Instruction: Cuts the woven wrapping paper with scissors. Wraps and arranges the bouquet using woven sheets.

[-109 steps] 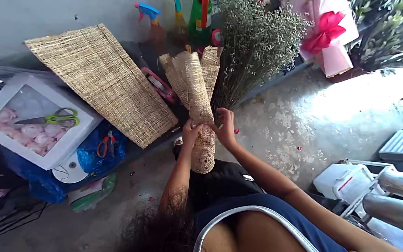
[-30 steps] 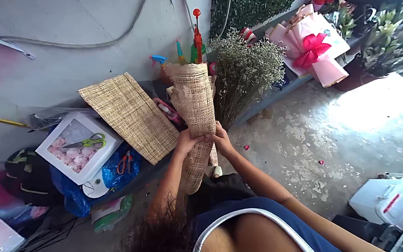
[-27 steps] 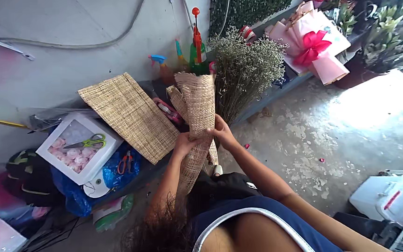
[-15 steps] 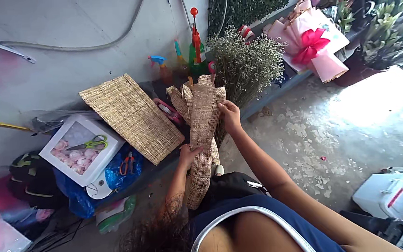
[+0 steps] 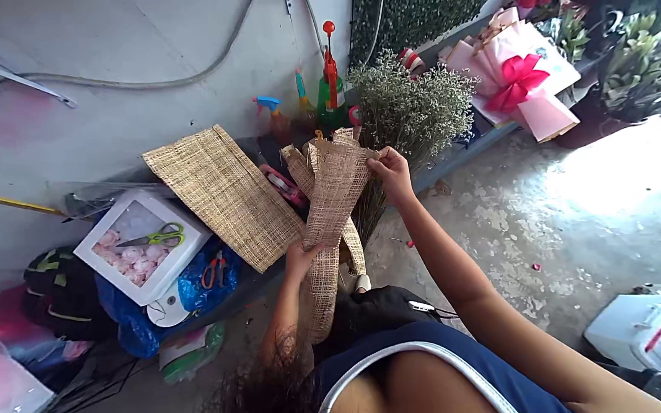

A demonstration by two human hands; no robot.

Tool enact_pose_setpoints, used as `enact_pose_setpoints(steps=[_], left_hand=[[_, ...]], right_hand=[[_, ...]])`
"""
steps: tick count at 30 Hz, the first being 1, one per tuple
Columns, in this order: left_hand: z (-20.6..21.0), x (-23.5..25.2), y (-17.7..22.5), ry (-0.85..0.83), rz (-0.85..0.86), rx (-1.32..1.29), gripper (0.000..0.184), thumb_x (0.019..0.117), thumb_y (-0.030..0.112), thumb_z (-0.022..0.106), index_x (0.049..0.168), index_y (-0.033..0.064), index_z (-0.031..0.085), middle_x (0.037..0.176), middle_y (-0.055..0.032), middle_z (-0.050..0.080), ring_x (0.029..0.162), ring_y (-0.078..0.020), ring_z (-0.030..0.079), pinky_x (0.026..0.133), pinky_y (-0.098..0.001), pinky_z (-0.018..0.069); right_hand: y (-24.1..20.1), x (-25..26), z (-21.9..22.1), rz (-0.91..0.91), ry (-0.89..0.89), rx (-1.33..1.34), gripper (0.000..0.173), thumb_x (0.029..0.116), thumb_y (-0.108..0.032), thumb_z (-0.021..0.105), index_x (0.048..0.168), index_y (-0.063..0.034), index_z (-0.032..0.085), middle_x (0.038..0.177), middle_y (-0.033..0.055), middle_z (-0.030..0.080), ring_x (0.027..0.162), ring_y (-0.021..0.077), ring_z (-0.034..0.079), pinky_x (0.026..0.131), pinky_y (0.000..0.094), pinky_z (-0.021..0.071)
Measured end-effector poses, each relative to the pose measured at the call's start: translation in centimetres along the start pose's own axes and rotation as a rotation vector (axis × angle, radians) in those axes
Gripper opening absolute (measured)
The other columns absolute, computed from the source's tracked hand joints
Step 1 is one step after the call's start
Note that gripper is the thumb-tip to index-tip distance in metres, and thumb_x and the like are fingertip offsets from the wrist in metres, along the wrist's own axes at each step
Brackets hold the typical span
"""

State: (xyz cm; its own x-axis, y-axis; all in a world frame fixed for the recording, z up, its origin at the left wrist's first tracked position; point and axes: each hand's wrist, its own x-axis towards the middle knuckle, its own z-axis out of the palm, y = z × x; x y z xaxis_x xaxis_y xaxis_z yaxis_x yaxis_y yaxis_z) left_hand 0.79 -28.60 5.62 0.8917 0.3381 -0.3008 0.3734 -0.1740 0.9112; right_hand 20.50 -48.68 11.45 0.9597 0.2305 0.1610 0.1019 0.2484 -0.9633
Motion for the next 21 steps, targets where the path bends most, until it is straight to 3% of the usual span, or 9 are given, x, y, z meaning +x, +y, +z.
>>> enact_pose_setpoints(steps=[5,6,8,10,12,14,16,18,21], left_hand=[[-3.2,0.6,1.8,0.004,0.046,0.284,0.026,0.0896,0.01,0.078,0.106,-0.0089,0.07,0.099,-0.0221,0.073,0.096,-0.0297,0.071,0.094,-0.0508,0.053],[-3.8,0.6,2.4,0.004,0.063,0.351,0.028,0.0901,0.011,0.078,0.108,-0.009,0.071,0.1,-0.0244,0.073,0.099,-0.0342,0.071,0.096,-0.0545,0.0519],[-5.1,0.5,3.7,-0.002,0.073,0.476,0.031,0.0918,0.013,0.077,0.113,-0.0086,0.071,0.105,-0.0285,0.072,0.104,-0.042,0.069,0.098,-0.0607,0.0488],[-6.1,0.2,4.7,-0.01,0.105,0.586,0.028,0.0929,0.012,0.076,0.113,-0.0078,0.072,0.106,-0.0296,0.071,0.106,-0.0459,0.068,0.097,-0.0649,0.0475],[-6.6,0.0,5.3,-0.033,0.142,0.681,0.023,0.0939,0.01,0.074,0.111,-0.0055,0.074,0.109,-0.0266,0.072,0.107,-0.045,0.068,0.097,-0.0655,0.0478],[-6.8,0.0,5.6,-0.031,0.197,0.744,0.018,0.0939,0.009,0.074,0.107,-0.0033,0.076,0.11,-0.0232,0.073,0.104,-0.0433,0.069,0.095,-0.0653,0.0494],[-7.0,0.2,5.6,-0.025,0.226,0.806,0.017,0.0946,0.008,0.072,0.107,-0.0024,0.076,0.111,-0.0221,0.073,0.103,-0.0431,0.07,0.092,-0.0656,0.0504],[-7.4,0.5,5.6,-0.02,0.251,0.857,0.016,0.0949,0.006,0.071,0.108,-0.0018,0.076,0.11,-0.0218,0.074,0.101,-0.0435,0.07,0.09,-0.0661,0.0512],[-7.7,1.0,5.0,-0.015,0.281,0.902,0.015,0.0949,0.004,0.07,0.107,-0.0015,0.076,0.109,-0.0219,0.074,0.099,-0.0439,0.071,0.088,-0.0662,0.0515]], right_hand=[[-1.5,0.3,-1.5,-0.041,-0.228,-0.096,0.016,0.0899,0.005,0.065,0.092,-0.0075,0.057,0.077,-0.0027,0.07,0.069,0.0068,0.07,0.071,0.029,0.0619],[-2.1,0.5,-1.8,-0.042,-0.263,-0.194,0.024,0.0854,0.006,0.071,0.104,-0.0028,0.058,0.088,0.0031,0.072,0.077,0.011,0.071,0.074,0.032,0.062],[-4.0,0.8,-2.4,-0.096,-0.389,-0.445,0.081,0.0735,-0.002,0.085,0.143,0.0006,0.043,0.136,0.015,0.062,0.114,0.0243,0.066,0.086,0.0418,0.0589],[-5.4,1.2,-1.9,-0.296,-0.496,-0.615,0.106,0.0656,-0.02,0.094,0.153,0.001,0.036,0.159,0.0218,0.039,0.139,0.0334,0.048,0.103,0.0483,0.049],[-6.5,1.5,-0.8,-0.442,-0.648,-0.716,0.093,0.068,-0.023,0.094,0.147,-0.0033,0.048,0.162,0.0274,0.031,0.146,0.0439,0.038,0.114,0.0586,0.0389],[-7.6,2.0,0.3,-0.46,-0.811,-0.858,0.075,0.074,-0.01,0.09,0.142,-0.009,0.058,0.152,0.0275,0.045,0.133,0.0441,0.053,0.105,0.0581,0.0488],[-7.3,2.9,0.5,-0.421,-0.932,-1.005,0.049,0.0804,-0.007,0.085,0.127,-0.0052,0.069,0.128,0.0234,0.064,0.114,0.0406,0.066,0.094,0.0578,0.0536],[-7.0,3.2,0.5,-0.333,-0.992,-1.114,0.04,0.0857,-0.01,0.081,0.124,-0.0047,0.071,0.118,0.0226,0.066,0.108,0.0406,0.066,0.095,0.059,0.0517],[-6.2,2.5,0.5,-0.207,-1.018,-1.208,0.039,0.0922,-0.016,0.076,0.128,-0.003,0.067,0.121,0.0234,0.066,0.111,0.0423,0.066,0.097,0.0594,0.05]])
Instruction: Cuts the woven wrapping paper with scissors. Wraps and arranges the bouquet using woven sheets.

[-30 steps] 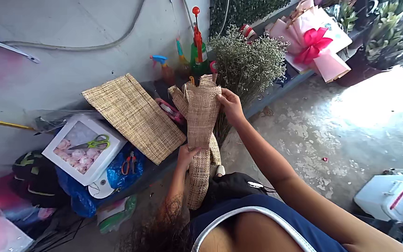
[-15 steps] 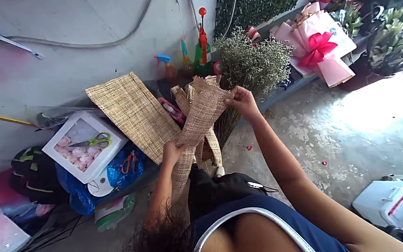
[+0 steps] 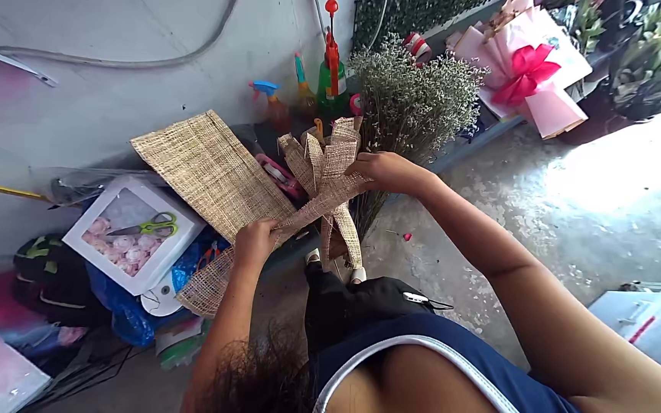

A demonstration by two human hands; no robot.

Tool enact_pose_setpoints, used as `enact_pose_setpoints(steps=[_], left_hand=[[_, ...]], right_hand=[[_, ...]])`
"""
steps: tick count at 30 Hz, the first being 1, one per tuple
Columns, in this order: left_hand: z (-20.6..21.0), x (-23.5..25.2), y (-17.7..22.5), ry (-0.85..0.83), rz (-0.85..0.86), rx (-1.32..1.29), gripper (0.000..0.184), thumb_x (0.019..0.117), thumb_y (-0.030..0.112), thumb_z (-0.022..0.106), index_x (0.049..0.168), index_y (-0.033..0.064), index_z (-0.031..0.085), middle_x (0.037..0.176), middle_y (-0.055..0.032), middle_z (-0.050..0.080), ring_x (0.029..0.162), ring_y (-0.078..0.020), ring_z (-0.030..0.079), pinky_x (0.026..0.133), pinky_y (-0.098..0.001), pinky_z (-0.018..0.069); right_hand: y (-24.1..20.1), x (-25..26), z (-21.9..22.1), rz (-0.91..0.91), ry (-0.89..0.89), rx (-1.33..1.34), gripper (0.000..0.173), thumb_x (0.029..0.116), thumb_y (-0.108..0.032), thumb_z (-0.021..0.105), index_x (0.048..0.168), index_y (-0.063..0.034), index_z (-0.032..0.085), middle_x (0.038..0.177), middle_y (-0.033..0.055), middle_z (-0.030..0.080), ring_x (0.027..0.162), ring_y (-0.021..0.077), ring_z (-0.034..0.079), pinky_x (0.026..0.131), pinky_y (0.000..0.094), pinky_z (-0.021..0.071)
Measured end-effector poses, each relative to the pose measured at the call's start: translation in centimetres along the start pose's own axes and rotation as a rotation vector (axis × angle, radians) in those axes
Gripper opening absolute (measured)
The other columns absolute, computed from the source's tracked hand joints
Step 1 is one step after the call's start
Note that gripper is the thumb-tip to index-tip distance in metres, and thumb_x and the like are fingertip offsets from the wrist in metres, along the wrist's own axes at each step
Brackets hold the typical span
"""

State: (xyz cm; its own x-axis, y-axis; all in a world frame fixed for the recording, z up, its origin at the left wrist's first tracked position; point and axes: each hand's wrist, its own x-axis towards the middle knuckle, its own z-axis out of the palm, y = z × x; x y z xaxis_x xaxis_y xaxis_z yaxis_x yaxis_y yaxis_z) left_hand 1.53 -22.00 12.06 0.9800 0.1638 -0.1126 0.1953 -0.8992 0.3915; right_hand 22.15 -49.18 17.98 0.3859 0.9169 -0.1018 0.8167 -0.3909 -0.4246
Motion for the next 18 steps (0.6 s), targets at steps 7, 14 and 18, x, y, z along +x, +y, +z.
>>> enact_pose_setpoints(steps=[7,14,18], left_hand=[[2.4,0.0,-0.7,-0.094,-0.024,0.04,0.014,0.0958,0.006,0.069,0.105,-0.0024,0.076,0.109,-0.0219,0.073,0.1,-0.0439,0.07,0.087,-0.0663,0.0514],[3.4,0.2,-1.3,-0.114,0.021,-0.046,0.01,0.0932,0.003,0.071,0.099,-0.003,0.076,0.102,-0.0213,0.074,0.095,-0.0433,0.071,0.086,-0.0658,0.0517],[3.8,2.3,-0.4,-0.109,-0.083,-0.288,0.023,0.0937,0.01,0.074,0.109,-0.0078,0.073,0.105,-0.0268,0.073,0.103,-0.0438,0.07,0.097,-0.0639,0.0488]], right_hand=[[0.5,-1.0,2.1,0.125,-0.016,-0.151,0.026,0.1042,-0.02,0.058,0.117,0.0004,0.067,0.088,0.0247,0.072,0.085,0.0475,0.071,0.081,0.0663,0.0509],[2.3,-2.8,4.7,-0.206,0.332,-0.105,0.024,0.0991,-0.017,0.064,0.081,-0.0009,0.069,0.068,0.0142,0.066,0.069,0.0329,0.068,0.078,0.0543,0.0478],[2.8,-2.9,2.5,0.076,0.491,0.118,0.033,0.0974,-0.021,0.068,0.116,0.0066,0.068,0.103,0.0223,0.072,0.099,0.0381,0.069,0.094,0.0595,0.0484]])
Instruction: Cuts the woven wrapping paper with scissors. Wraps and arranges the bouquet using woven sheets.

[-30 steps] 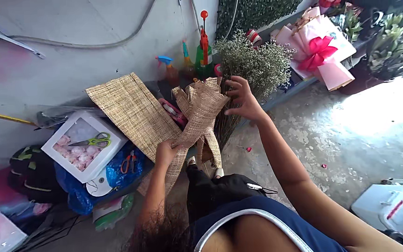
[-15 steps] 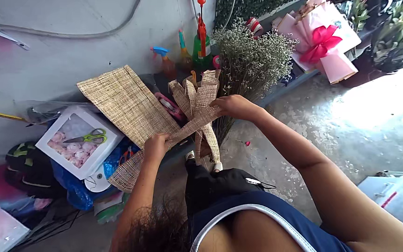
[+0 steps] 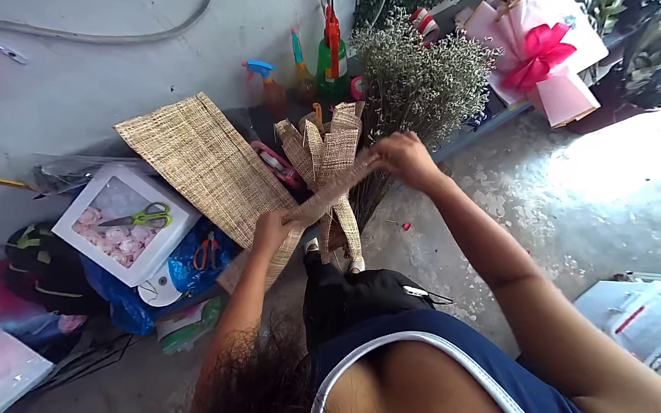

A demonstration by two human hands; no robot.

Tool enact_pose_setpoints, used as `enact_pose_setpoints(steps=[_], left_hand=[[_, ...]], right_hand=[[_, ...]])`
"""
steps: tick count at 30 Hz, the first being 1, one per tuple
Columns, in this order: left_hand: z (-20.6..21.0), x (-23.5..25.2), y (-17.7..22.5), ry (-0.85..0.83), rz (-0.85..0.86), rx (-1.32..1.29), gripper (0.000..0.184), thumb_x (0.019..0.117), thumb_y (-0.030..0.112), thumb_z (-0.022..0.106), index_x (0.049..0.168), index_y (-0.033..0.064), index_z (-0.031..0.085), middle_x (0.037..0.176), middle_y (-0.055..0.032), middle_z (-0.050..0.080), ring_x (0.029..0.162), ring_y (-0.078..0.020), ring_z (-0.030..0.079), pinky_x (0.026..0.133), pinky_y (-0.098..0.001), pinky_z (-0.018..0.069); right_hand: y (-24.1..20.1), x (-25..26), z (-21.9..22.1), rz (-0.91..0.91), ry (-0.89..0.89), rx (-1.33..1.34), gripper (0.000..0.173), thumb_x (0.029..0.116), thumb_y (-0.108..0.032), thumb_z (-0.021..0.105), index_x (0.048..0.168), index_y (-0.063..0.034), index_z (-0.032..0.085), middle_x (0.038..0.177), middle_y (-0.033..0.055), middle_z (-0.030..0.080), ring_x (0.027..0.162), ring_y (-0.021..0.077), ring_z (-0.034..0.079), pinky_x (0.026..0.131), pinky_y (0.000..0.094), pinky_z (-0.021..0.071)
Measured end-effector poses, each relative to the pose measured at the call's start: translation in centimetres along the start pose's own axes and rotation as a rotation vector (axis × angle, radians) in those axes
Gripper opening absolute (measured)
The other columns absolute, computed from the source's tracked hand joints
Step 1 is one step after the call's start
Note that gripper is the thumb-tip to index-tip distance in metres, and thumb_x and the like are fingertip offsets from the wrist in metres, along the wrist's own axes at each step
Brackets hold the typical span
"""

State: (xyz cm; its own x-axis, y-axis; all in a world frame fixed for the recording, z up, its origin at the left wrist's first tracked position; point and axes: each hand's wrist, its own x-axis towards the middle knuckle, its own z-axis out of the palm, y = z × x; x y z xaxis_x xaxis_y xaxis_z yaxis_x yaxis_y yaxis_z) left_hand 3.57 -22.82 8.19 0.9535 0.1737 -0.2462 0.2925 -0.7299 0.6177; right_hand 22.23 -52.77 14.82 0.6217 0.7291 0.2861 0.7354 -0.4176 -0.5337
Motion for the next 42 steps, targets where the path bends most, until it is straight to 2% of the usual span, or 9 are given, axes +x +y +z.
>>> enact_pose_setpoints(steps=[2,4,8,11,15,21,27,31,42], left_hand=[[1.3,1.0,0.6,0.105,-0.053,-0.272,0.032,0.0908,0.009,0.077,0.113,-0.0116,0.068,0.109,-0.0281,0.071,0.107,-0.0378,0.069,0.101,-0.0565,0.0493],[4.1,2.2,1.2,0.185,-0.061,-0.594,0.037,0.0878,0.003,0.077,0.119,-0.0108,0.063,0.113,-0.0212,0.07,0.106,-0.0218,0.068,0.1,-0.0413,0.0539],[11.9,5.0,1.7,0.04,-0.167,-1.001,0.033,0.0969,0.007,0.067,0.126,-0.0055,0.059,0.111,-0.0136,0.071,0.099,-0.0152,0.069,0.093,-0.0385,0.0572],[16.0,7.3,0.6,0.019,-0.274,-0.994,0.031,0.0995,0.008,0.064,0.126,-0.0085,0.059,0.115,-0.0185,0.07,0.104,-0.0196,0.068,0.097,-0.0404,0.0545],[17.2,9.0,-1.5,0.107,-0.298,-0.684,0.047,0.0949,0.005,0.066,0.138,-0.0089,0.054,0.133,-0.0282,0.061,0.128,-0.0358,0.058,0.112,-0.0517,0.0427],[16.7,9.2,-2.2,0.137,-0.312,-0.438,0.037,0.0992,0.013,0.066,0.128,-0.0089,0.061,0.116,-0.0291,0.068,0.112,-0.0407,0.066,0.102,-0.0556,0.0485],[16.1,9.1,-2.4,0.205,-0.301,-0.433,0.049,0.0933,0.012,0.074,0.132,-0.0093,0.052,0.114,-0.0271,0.068,0.109,-0.0392,0.067,0.099,-0.0542,0.0513],[15.9,9.5,-2.6,0.149,-0.407,-0.363,0.057,0.0913,0.023,0.078,0.13,-0.0096,0.053,0.112,-0.0278,0.068,0.105,-0.0416,0.068,0.095,-0.0567,0.0514],[17.5,0.0,-2.6,-0.123,-0.528,-0.627,0.052,0.0992,0.031,0.069,0.135,-0.0054,0.057,0.126,-0.0269,0.065,0.117,-0.0374,0.064,0.103,-0.0527,0.0495]], right_hand=[[1.7,-0.2,-0.6,0.259,0.093,0.267,0.069,0.0966,-0.022,0.065,0.151,0.0051,0.032,0.138,0.0261,0.056,0.111,0.0303,0.067,0.091,0.0462,0.0568],[2.2,-1.3,1.1,0.457,0.081,0.514,0.085,0.0935,-0.021,0.069,0.159,-0.0045,0.017,0.15,0.0235,0.047,0.109,0.0293,0.068,0.085,0.0444,0.0605],[1.4,-3.1,11.3,0.666,-0.351,0.824,0.068,0.0943,-0.007,0.068,0.153,0.0011,0.036,0.131,0.0243,0.063,0.108,0.033,0.067,0.091,0.0498,0.0561],[3.5,-3.0,18.4,0.848,-0.277,0.732,0.036,0.0961,-0.007,0.068,0.128,0.0071,0.061,0.11,0.0244,0.07,0.097,0.0327,0.07,0.091,0.0518,0.056],[4.3,-2.6,20.6,0.93,-0.212,0.467,0.027,0.0933,-0.015,0.074,0.113,0.0026,0.072,0.108,0.0234,0.072,0.103,0.0384,0.069,0.096,0.0602,0.0515],[4.3,-1.9,21.6,0.935,-0.203,0.422,0.05,0.089,-0.008,0.076,0.136,-0.0045,0.06,0.101,0.0236,0.07,0.093,0.041,0.068,0.087,0.0623,0.0522],[4.5,-2.5,22.2,0.947,-0.153,0.452,0.031,0.088,-0.013,0.08,0.11,0.0032,0.067,0.096,0.0205,0.07,0.09,0.0352,0.067,0.086,0.0578,0.0523],[4.6,-2.5,22.8,1.045,-0.129,0.365,0.037,0.0866,-0.016,0.082,0.113,0.0069,0.068,0.117,0.0269,0.064,0.113,0.0413,0.06,0.099,0.0569,0.0479],[4.7,-2.8,24.2,1.136,-0.073,0.454,0.037,0.088,-0.017,0.081,0.111,0.0081,0.067,0.122,0.028,0.063,0.117,0.0397,0.06,0.102,0.0548,0.0475]])
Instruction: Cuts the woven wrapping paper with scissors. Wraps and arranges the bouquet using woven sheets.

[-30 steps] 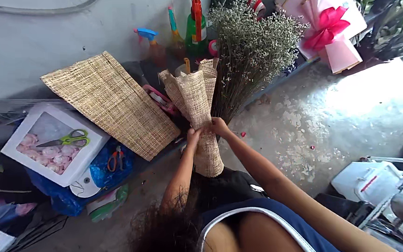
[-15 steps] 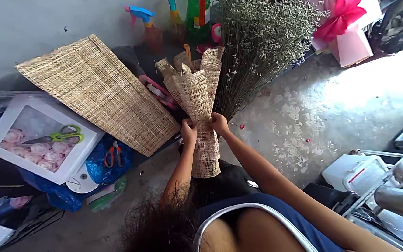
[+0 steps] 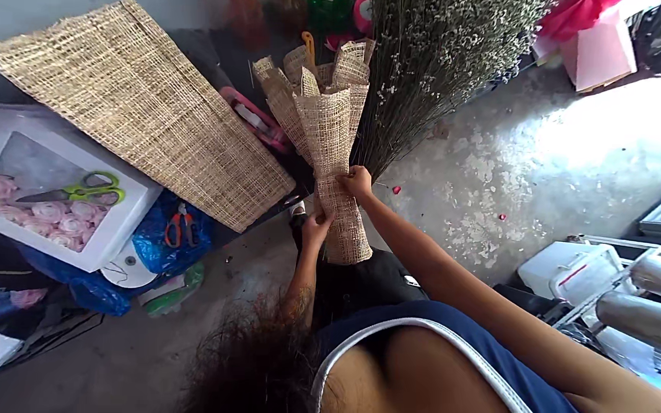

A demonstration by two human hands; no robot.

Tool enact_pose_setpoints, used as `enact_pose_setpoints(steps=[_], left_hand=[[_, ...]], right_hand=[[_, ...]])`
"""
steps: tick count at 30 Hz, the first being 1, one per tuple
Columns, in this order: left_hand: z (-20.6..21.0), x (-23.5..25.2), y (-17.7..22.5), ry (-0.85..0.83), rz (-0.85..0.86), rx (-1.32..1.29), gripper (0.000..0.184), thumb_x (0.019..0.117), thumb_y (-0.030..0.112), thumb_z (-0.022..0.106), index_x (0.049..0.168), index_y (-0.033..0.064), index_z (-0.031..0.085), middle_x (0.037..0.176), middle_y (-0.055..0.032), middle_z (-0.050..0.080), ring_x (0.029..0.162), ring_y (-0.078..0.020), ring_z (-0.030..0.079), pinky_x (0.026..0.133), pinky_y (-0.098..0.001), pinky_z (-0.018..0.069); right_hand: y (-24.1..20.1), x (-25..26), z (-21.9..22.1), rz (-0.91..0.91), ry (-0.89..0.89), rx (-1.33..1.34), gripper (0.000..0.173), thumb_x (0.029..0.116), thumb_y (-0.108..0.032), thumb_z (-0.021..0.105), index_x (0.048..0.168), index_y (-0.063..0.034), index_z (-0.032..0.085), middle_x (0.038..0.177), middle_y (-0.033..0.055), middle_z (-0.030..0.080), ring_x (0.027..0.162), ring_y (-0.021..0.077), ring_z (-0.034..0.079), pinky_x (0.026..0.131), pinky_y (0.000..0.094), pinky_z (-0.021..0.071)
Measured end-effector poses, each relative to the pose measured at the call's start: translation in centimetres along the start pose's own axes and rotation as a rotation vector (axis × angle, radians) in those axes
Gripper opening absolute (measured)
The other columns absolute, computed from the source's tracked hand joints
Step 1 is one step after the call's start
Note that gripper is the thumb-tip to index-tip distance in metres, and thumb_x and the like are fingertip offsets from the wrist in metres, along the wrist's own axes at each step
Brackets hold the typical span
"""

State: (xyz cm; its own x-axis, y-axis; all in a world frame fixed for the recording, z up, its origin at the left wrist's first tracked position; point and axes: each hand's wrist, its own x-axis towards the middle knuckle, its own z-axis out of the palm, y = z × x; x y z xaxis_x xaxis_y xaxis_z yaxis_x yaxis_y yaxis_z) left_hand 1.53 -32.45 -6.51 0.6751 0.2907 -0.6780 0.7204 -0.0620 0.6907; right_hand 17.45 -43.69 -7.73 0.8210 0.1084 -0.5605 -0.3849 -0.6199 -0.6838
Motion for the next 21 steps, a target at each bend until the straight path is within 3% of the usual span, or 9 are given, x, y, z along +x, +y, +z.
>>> enact_pose_setpoints(steps=[5,9,12,16,18,21], left_hand=[[1.6,0.6,-0.9,0.019,-0.038,-0.125,0.043,0.1061,0.016,0.054,0.139,-0.0104,0.046,0.129,-0.0309,0.059,0.115,-0.0373,0.062,0.099,-0.0506,0.05],[2.2,-0.4,-0.6,0.047,0.007,-0.178,0.05,0.1089,0.025,0.05,0.144,-0.01,0.042,0.139,-0.0321,0.053,0.129,-0.0383,0.054,0.11,-0.0505,0.0423],[1.4,-0.3,-1.0,0.186,0.095,0.002,0.04,0.1064,0.018,0.055,0.133,-0.0114,0.055,0.125,-0.0317,0.063,0.119,-0.0414,0.062,0.106,-0.0541,0.0461],[0.4,0.8,-2.3,0.306,0.23,0.152,0.034,0.1037,0.018,0.06,0.125,-0.0082,0.062,0.11,-0.0285,0.07,0.104,-0.0413,0.069,0.097,-0.0568,0.0516],[0.3,0.4,-3.2,0.339,0.253,0.168,0.037,0.1028,0.024,0.062,0.126,-0.0046,0.063,0.108,-0.0254,0.072,0.101,-0.0409,0.071,0.094,-0.0591,0.0526],[1.3,-2.1,-3.9,0.244,0.153,0.101,0.06,0.097,0.038,0.07,0.142,0.0001,0.054,0.123,-0.0252,0.068,0.115,-0.043,0.065,0.099,-0.0632,0.049]], right_hand=[[0.2,0.2,0.1,-0.043,0.004,-0.013,0.034,0.0873,-0.017,0.081,0.106,0.008,0.07,0.123,0.0289,0.062,0.122,0.0413,0.057,0.105,0.0554,0.0454],[-0.1,-0.1,-0.2,-0.042,-0.012,-0.057,0.035,0.09,-0.021,0.08,0.108,0.0079,0.069,0.123,0.0291,0.063,0.123,0.0415,0.057,0.105,0.055,0.0449],[0.4,0.4,0.0,-0.056,-0.02,-0.076,0.036,0.0898,-0.021,0.08,0.109,0.0074,0.069,0.122,0.0288,0.063,0.122,0.0414,0.057,0.105,0.0553,0.0454],[0.8,0.8,0.2,-0.069,-0.018,-0.091,0.037,0.0908,-0.023,0.079,0.11,0.0074,0.069,0.122,0.0283,0.064,0.122,0.0405,0.058,0.105,0.0541,0.0458],[0.8,0.5,0.4,-0.057,-0.005,-0.086,0.037,0.0909,-0.023,0.079,0.11,0.0069,0.069,0.122,0.0279,0.063,0.122,0.0396,0.058,0.104,0.0535,0.0462],[0.2,-0.1,0.2,-0.041,0.02,-0.084,0.037,0.0913,-0.023,0.079,0.11,0.0068,0.069,0.12,0.0276,0.064,0.118,0.0396,0.06,0.102,0.0544,0.0473]])
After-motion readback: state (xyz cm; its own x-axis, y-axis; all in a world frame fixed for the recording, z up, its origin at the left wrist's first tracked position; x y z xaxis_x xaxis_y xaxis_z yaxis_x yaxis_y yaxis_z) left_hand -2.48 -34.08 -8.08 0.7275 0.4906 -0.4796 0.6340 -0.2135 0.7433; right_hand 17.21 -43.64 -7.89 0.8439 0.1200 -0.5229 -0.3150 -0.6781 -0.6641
